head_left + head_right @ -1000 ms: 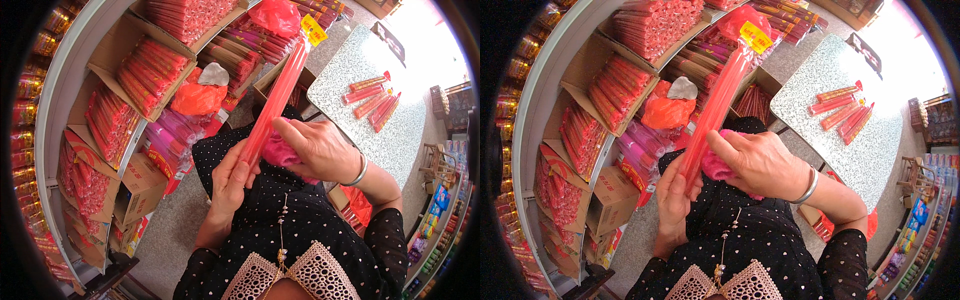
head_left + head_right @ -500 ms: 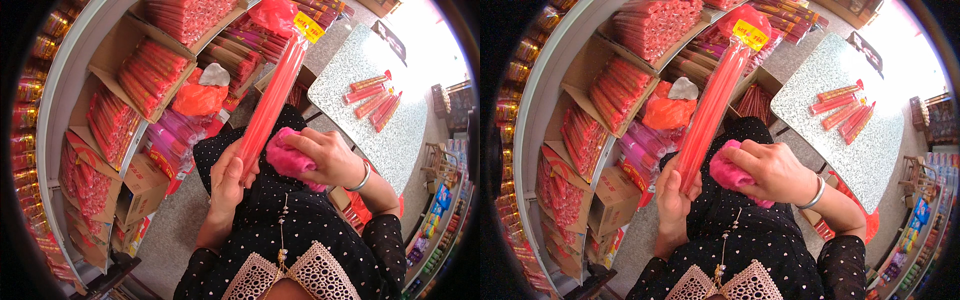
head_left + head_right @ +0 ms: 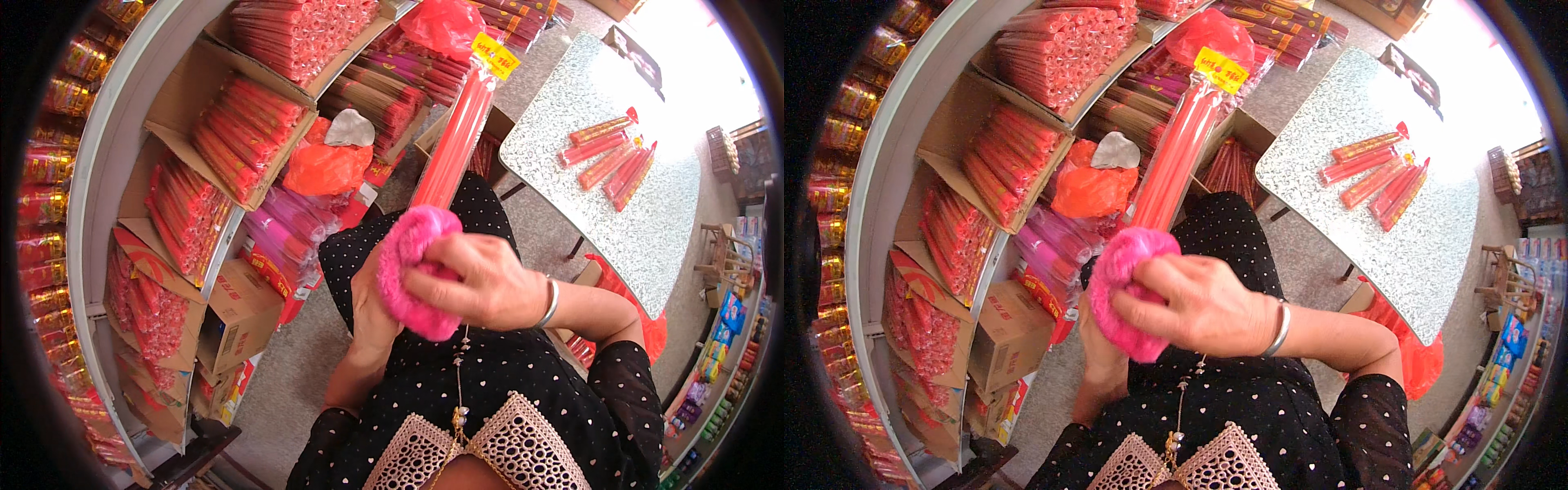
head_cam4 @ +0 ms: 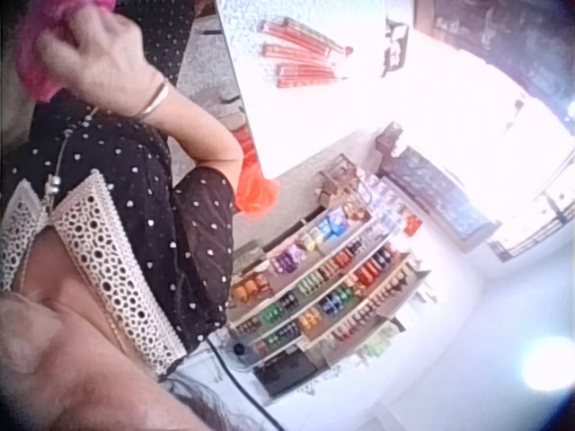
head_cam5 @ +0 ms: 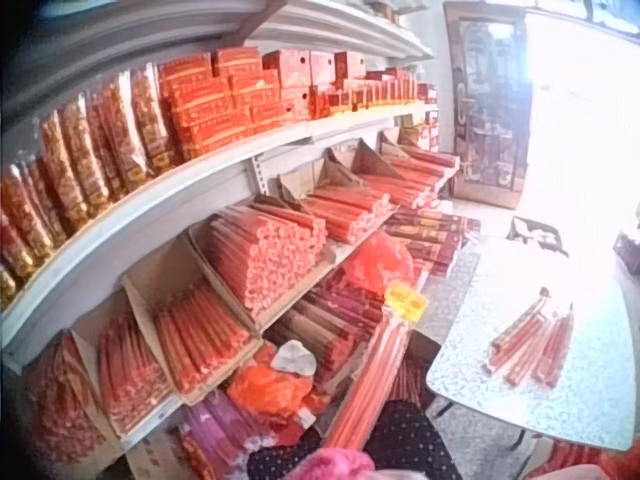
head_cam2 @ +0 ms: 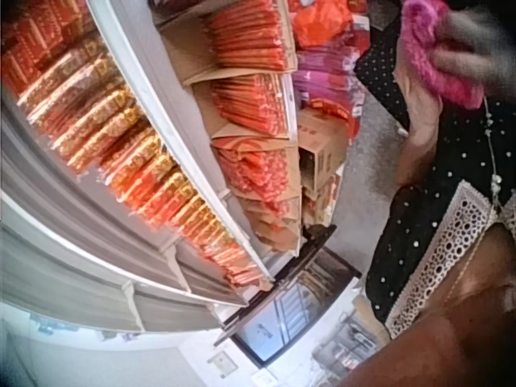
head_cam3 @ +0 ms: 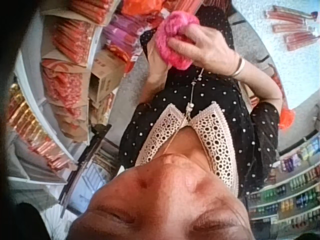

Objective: The person wipes packages of red candles with a cloth, taking them from boxes and shelves and placing them on a table.

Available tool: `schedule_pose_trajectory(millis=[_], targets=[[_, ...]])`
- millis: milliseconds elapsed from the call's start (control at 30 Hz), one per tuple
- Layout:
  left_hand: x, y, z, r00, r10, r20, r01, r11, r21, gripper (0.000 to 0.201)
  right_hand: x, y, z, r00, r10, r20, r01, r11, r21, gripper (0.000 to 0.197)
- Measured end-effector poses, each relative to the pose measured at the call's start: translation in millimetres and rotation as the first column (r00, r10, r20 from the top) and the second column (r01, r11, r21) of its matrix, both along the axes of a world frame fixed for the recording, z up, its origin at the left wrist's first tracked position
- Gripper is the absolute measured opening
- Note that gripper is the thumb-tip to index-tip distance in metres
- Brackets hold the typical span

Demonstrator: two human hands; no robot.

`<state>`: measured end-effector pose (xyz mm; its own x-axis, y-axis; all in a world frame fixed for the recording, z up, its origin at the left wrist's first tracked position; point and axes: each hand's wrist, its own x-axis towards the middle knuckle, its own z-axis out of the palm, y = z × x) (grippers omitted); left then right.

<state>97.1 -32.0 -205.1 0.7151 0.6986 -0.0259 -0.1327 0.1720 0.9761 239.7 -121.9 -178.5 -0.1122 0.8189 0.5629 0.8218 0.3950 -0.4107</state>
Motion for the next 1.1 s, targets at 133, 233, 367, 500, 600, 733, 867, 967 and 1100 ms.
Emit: schedule_pose_trajectory(millis=[133,233,367,500,600,733,867,967,1100], targets=[[-11,1,-4,0.994,-0.109,0.02,0.11,0.983,-0.147,0.055,41,13,2,0.951,-0.282,-0.128,0.287,0.958,0.023,0.045],[-10,-1,-4,0.985,-0.165,0.042,0.17,0.969,-0.182,0.056,83,19,0,0.834,-0.496,-0.243,0.506,0.862,-0.023,0.043],[-5,-2,-8,0.985,-0.171,0.035,0.175,0.961,-0.215,0.063,92,17,-5,0.791,-0.546,-0.278,0.548,0.833,-0.076,0.044],[-7,0,-15,0.995,-0.089,0.051,0.099,0.968,-0.231,0.058,42,11,-6,0.898,-0.312,-0.311,0.287,0.95,-0.123,0.037],[1,0,-10,0.994,0.108,-0.034,-0.112,0.98,-0.164,0.057,3,1,-11,0.98,0.059,-0.187,-0.089,0.984,-0.155,0.042],[-8,6,-17,0.996,0.073,-0.054,-0.077,0.993,-0.094,0.058,1,6,-8,0.985,0.099,-0.144,-0.114,0.988,-0.103,0.039],[-10,3,-7,0.998,0.011,0.062,0.002,0.978,-0.208,0.061,50,14,-6,0.939,-0.276,-0.207,0.261,0.96,-0.099,0.038],[-13,7,-4,0.99,-0.075,0.122,0.1,0.971,-0.219,0.066,81,9,-9,0.806,-0.546,-0.229,0.5,0.834,-0.231,0.043],[-14,8,2,0.986,-0.089,0.144,0.12,0.967,-0.224,0.071,70,-6,-13,0.78,-0.549,-0.301,0.392,0.803,-0.449,0.057]])
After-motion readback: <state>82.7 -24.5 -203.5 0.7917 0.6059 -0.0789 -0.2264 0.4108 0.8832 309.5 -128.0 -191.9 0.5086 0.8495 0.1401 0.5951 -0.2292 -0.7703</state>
